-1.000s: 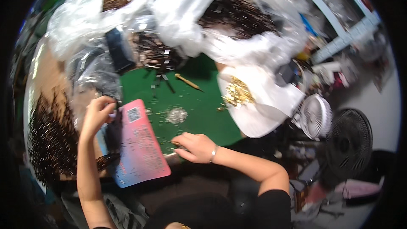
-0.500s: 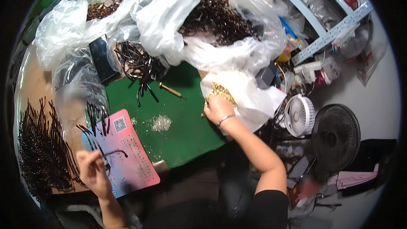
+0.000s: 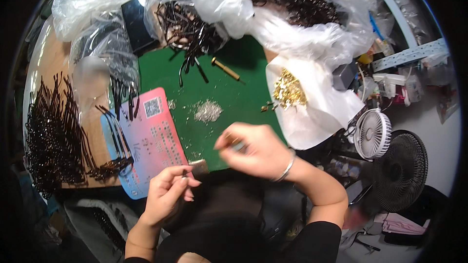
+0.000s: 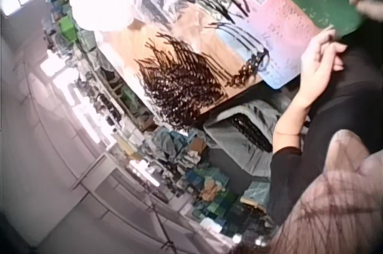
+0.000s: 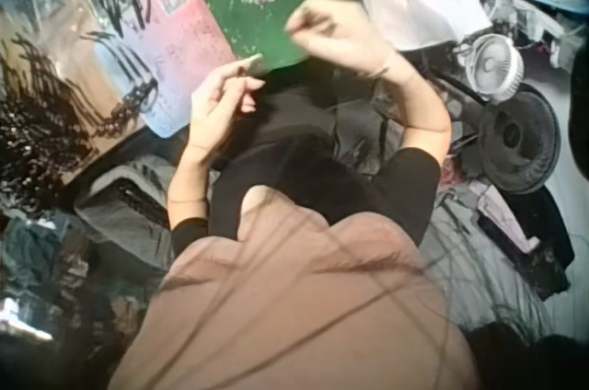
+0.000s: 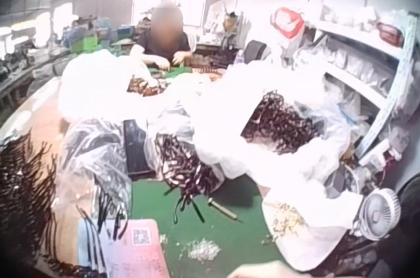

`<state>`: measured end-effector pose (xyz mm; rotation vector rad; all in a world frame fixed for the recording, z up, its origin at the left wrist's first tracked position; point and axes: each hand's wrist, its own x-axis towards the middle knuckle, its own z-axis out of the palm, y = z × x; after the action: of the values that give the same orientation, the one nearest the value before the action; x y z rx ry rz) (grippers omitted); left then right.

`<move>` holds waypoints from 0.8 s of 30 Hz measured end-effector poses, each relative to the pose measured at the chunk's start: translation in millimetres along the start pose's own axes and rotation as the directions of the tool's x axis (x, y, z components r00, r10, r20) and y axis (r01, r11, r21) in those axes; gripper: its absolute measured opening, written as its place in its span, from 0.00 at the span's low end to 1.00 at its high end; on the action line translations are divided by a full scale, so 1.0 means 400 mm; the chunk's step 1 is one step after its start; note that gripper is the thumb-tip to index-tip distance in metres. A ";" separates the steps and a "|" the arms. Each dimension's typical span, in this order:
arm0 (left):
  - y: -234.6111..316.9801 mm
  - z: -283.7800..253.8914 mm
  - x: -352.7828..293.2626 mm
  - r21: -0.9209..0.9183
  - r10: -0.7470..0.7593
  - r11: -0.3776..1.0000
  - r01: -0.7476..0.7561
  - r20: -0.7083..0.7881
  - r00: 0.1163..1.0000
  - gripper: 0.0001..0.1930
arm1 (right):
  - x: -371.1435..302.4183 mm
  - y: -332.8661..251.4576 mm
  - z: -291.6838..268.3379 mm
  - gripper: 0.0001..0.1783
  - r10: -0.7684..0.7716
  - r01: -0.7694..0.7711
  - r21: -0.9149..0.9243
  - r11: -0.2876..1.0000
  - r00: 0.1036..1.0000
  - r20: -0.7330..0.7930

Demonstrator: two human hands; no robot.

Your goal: The person assembles eyeglasses by hand at a workbench. They pick up frames and small metal parts, insert the parts into the frame arms, and place the assembled glasses on a pink card. The process is repeated with multiple frames and components.

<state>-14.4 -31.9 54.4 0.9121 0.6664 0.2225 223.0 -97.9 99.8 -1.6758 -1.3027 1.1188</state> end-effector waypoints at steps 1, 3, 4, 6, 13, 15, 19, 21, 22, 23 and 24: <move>-0.004 0.010 0.006 -0.015 -0.015 1.000 0.016 0.045 0.999 0.14 | 0.009 -0.010 0.033 0.10 -0.076 0.077 -0.013 0.997 0.995 0.067; -0.003 0.020 0.014 -0.045 -0.014 0.999 0.018 0.086 0.996 0.14 | 0.034 0.007 0.096 0.08 -0.246 0.251 -0.047 0.967 0.965 0.090; -0.006 0.015 0.016 -0.084 -0.025 0.996 0.029 0.050 0.998 0.14 | 0.050 0.021 0.102 0.07 -0.280 0.284 -0.027 0.958 0.955 0.100; 0.011 0.006 0.008 -0.053 -0.077 0.995 0.083 0.104 0.992 0.14 | 0.055 0.034 0.080 0.07 -0.278 0.267 0.087 0.960 0.942 0.186; 0.026 -0.029 0.009 -0.206 -0.173 0.954 0.216 0.207 0.963 0.14 | 0.086 0.034 0.096 0.07 -0.270 0.232 0.156 0.960 0.914 0.304; 0.018 -0.043 0.017 -0.306 -0.200 0.909 0.282 0.271 0.941 0.13 | 0.090 0.041 0.103 0.07 -0.231 0.161 0.214 0.963 0.905 0.357; 0.004 -0.045 0.023 -0.305 -0.176 0.917 0.258 0.273 0.946 0.10 | 0.097 0.063 0.109 0.09 -0.145 -0.036 0.388 0.921 0.893 0.425; 0.002 -0.041 0.025 -0.222 -0.146 0.955 0.198 0.232 0.962 0.10 | 0.098 0.061 0.102 0.10 -0.015 -0.243 0.428 0.871 0.856 0.518; 0.001 -0.038 0.026 -0.176 -0.128 0.970 0.167 0.213 0.969 0.10 | 0.096 0.062 0.103 0.10 0.029 -0.300 0.423 0.855 0.842 0.539; 0.000 -0.034 0.027 -0.128 -0.110 0.982 0.136 0.195 0.975 0.10 | 0.096 0.063 0.108 0.12 0.071 -0.355 0.418 0.836 0.825 0.560; 0.004 -0.023 0.030 -0.028 -0.094 0.995 0.100 0.172 0.981 0.10 | 0.095 0.067 0.101 0.13 0.113 -0.399 0.414 0.818 0.818 0.564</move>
<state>-10.7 -19.6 46.5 0.8511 0.5445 0.0681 198.6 -65.5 53.3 -1.1975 -0.9328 2.0014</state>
